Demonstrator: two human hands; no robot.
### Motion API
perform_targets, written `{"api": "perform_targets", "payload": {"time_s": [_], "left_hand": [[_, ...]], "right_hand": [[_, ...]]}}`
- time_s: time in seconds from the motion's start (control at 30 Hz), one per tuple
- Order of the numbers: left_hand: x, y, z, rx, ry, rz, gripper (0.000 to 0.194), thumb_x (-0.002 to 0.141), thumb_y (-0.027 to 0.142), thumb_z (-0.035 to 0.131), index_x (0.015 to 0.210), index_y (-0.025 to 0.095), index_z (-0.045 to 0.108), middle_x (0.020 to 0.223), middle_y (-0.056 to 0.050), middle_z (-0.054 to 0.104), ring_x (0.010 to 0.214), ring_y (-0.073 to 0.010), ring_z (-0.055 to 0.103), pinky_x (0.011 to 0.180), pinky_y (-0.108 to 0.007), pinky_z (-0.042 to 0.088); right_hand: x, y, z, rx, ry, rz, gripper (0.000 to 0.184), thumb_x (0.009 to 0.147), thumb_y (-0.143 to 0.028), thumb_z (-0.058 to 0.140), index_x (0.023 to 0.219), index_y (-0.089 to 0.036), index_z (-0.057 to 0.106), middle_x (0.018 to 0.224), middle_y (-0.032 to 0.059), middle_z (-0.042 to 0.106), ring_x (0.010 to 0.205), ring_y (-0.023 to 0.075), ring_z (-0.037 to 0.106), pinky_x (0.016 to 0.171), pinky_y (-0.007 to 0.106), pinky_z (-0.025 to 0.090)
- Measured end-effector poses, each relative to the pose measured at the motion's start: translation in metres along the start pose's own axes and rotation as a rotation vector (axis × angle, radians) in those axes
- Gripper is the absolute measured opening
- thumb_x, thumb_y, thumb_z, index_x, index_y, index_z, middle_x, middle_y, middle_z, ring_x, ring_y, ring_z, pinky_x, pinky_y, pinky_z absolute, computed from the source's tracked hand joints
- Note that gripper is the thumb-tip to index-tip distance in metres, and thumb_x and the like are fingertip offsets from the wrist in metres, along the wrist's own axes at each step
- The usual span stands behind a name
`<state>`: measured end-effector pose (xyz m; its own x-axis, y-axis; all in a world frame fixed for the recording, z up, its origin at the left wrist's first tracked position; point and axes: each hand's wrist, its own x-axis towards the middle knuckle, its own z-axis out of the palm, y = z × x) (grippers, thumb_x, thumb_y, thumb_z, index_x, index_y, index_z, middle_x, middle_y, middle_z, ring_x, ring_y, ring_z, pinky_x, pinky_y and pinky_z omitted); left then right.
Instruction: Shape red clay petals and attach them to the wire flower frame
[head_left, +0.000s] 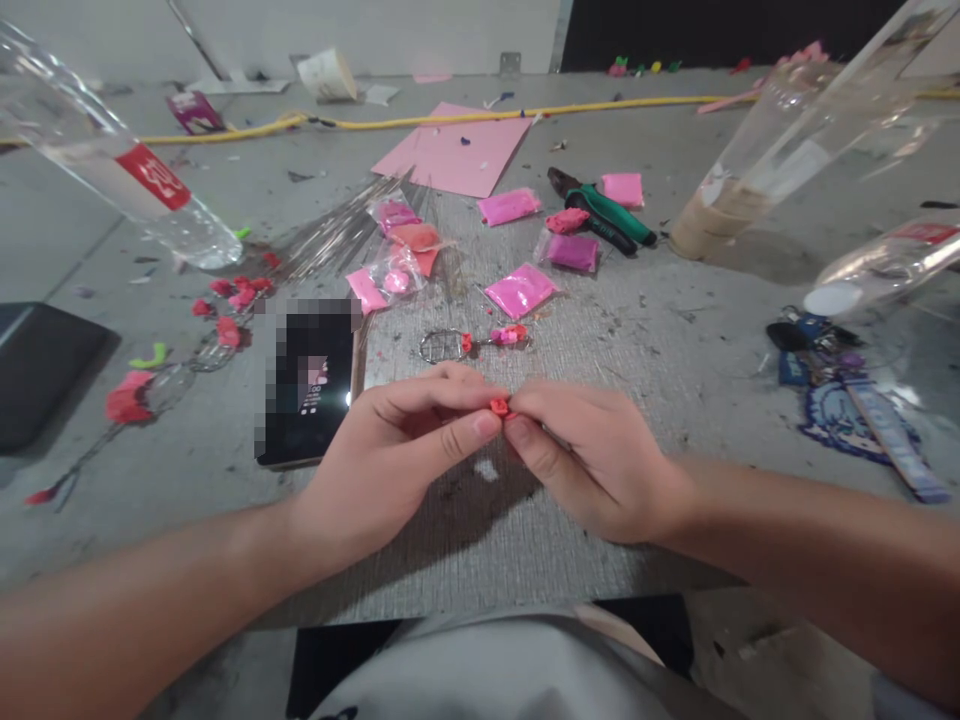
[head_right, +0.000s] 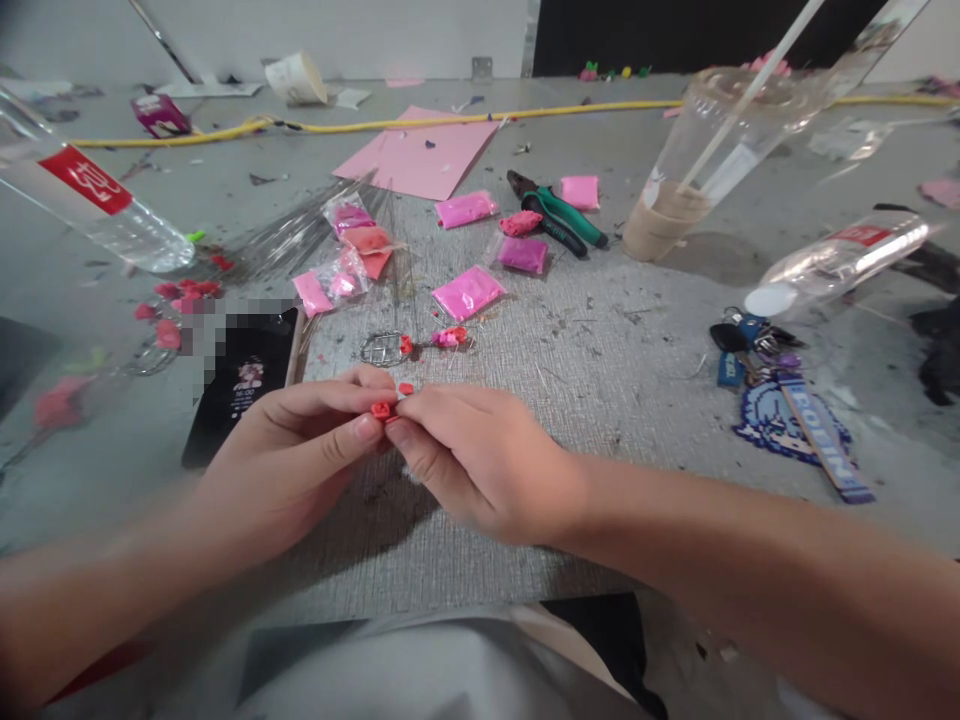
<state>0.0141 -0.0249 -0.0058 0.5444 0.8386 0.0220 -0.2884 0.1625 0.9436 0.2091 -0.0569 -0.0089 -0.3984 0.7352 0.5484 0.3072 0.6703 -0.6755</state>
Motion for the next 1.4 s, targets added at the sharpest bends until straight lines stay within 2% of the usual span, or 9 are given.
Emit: {"api": "perform_targets", "payload": {"time_s": [0.47, 0.67, 0.8, 0.9, 1.13, 1.3, 1.4], "left_hand": [[0.0, -0.001, -0.002, 0.01, -0.023, 0.015, 0.019, 0.09, 0.012, 0.077, 0.095, 0.029, 0.085, 0.097, 0.0, 0.064, 0.091, -0.0089, 0.064, 0.084, -0.018, 0.055], [0.0, 0.005, -0.005, 0.134, -0.041, 0.07, 0.027, 0.088, 0.008, 0.076, 0.095, 0.032, 0.085, 0.097, -0.001, 0.062, 0.087, -0.0087, 0.062, 0.077, -0.018, 0.055], [0.002, 0.011, -0.006, 0.253, -0.064, 0.101, 0.022, 0.087, 0.011, 0.076, 0.093, 0.029, 0.086, 0.093, -0.002, 0.061, 0.081, -0.0108, 0.06, 0.068, -0.02, 0.054], [0.003, 0.015, -0.007, 0.282, -0.082, 0.074, 0.019, 0.089, 0.013, 0.075, 0.096, 0.028, 0.085, 0.094, -0.003, 0.061, 0.081, -0.0116, 0.06, 0.066, -0.021, 0.053], [0.003, 0.016, -0.01, 0.24, -0.214, 0.049, 0.022, 0.094, 0.017, 0.071, 0.106, 0.03, 0.084, 0.098, -0.004, 0.063, 0.087, -0.0122, 0.061, 0.076, -0.023, 0.054], [0.006, 0.016, -0.015, 0.256, -0.291, 0.038, 0.02, 0.094, 0.021, 0.073, 0.109, 0.029, 0.083, 0.096, -0.004, 0.064, 0.082, -0.0122, 0.061, 0.074, -0.024, 0.055], [0.006, 0.014, -0.017, 0.227, -0.295, 0.006, 0.017, 0.092, 0.022, 0.075, 0.105, 0.028, 0.084, 0.094, -0.004, 0.065, 0.078, -0.0119, 0.06, 0.068, -0.024, 0.054]], "right_hand": [[-0.002, -0.002, 0.0, 0.008, -0.004, 0.017, 0.023, 0.106, -0.015, 0.046, 0.084, -0.019, 0.049, 0.071, -0.0038, 0.047, 0.063, 0.0091, 0.041, 0.062, 0.022, 0.038], [-0.001, -0.003, -0.001, -0.004, -0.002, 0.008, 0.024, 0.105, -0.015, 0.047, 0.081, -0.019, 0.048, 0.071, -0.0042, 0.046, 0.063, 0.0081, 0.041, 0.061, 0.021, 0.038], [-0.002, -0.003, -0.001, -0.04, -0.011, 0.009, 0.024, 0.103, -0.014, 0.049, 0.08, -0.018, 0.049, 0.069, -0.0046, 0.046, 0.062, 0.0077, 0.04, 0.061, 0.021, 0.038], [-0.001, -0.003, -0.002, -0.058, 0.005, 0.003, 0.026, 0.102, -0.014, 0.051, 0.076, -0.018, 0.049, 0.067, -0.0053, 0.043, 0.06, 0.0072, 0.039, 0.06, 0.02, 0.038], [0.0, -0.005, -0.005, -0.046, 0.009, -0.02, 0.027, 0.102, -0.017, 0.055, 0.074, -0.018, 0.053, 0.064, -0.0047, 0.049, 0.059, 0.0069, 0.044, 0.058, 0.019, 0.038], [0.001, -0.001, -0.004, -0.014, 0.033, -0.021, 0.03, 0.102, -0.024, 0.062, 0.073, -0.017, 0.056, 0.061, -0.0061, 0.053, 0.055, 0.0047, 0.045, 0.054, 0.017, 0.036], [0.003, 0.002, -0.004, -0.011, 0.017, -0.016, 0.033, 0.101, -0.026, 0.065, 0.071, -0.016, 0.058, 0.059, -0.0058, 0.054, 0.055, 0.0036, 0.045, 0.053, 0.016, 0.035]]}}
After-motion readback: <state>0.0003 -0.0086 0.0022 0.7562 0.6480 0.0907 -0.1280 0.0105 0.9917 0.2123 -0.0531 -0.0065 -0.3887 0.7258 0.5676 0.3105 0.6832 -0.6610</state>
